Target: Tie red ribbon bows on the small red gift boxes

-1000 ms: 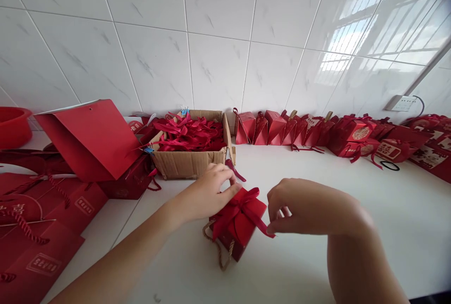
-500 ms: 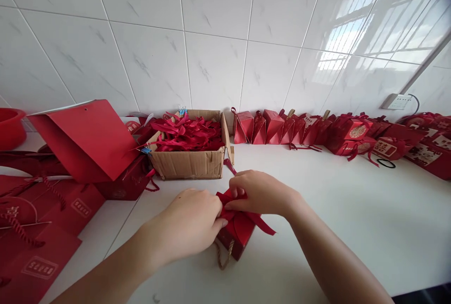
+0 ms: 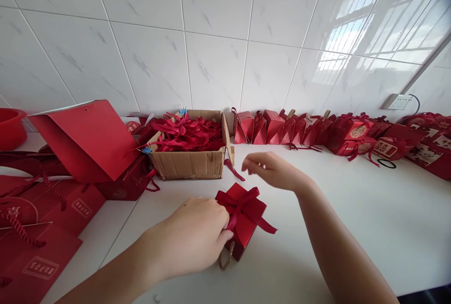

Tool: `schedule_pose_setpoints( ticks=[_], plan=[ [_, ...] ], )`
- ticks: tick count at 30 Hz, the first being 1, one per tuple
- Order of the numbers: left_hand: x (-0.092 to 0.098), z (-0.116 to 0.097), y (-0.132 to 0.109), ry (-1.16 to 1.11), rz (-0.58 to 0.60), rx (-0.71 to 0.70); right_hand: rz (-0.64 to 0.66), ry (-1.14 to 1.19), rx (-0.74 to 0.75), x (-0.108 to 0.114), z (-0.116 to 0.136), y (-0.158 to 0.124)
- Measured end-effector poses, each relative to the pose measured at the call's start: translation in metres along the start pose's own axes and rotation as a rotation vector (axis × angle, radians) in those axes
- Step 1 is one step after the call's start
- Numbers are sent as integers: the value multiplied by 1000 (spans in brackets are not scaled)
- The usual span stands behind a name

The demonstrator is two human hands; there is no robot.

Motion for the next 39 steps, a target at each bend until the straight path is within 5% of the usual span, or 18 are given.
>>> schedule_pose_setpoints(
  ticks=[3,9,18,39],
  plan=[
    [-1,-1,0,11,6,-6,-119,11,43,16,4,-3],
    [-1,-1,-1,1,27,-6,199,-26,84,-17,12,-7],
    [-1,-1,-1,-11,28,-14,315,-177,-11,-40,10,-7],
    [-6,2,1,-168,55,-10,353,-256,20,-48,8,-3]
  ],
)
Point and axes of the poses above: each hand's wrist, its own y-axis towards the middle knuckle, its own x-axis out of the back of the hand, z = x × y, the point moved 8 cm from there along y, towards the middle knuckle, and after that the axes turned 15 degrees about y, right-handed, at the moved point
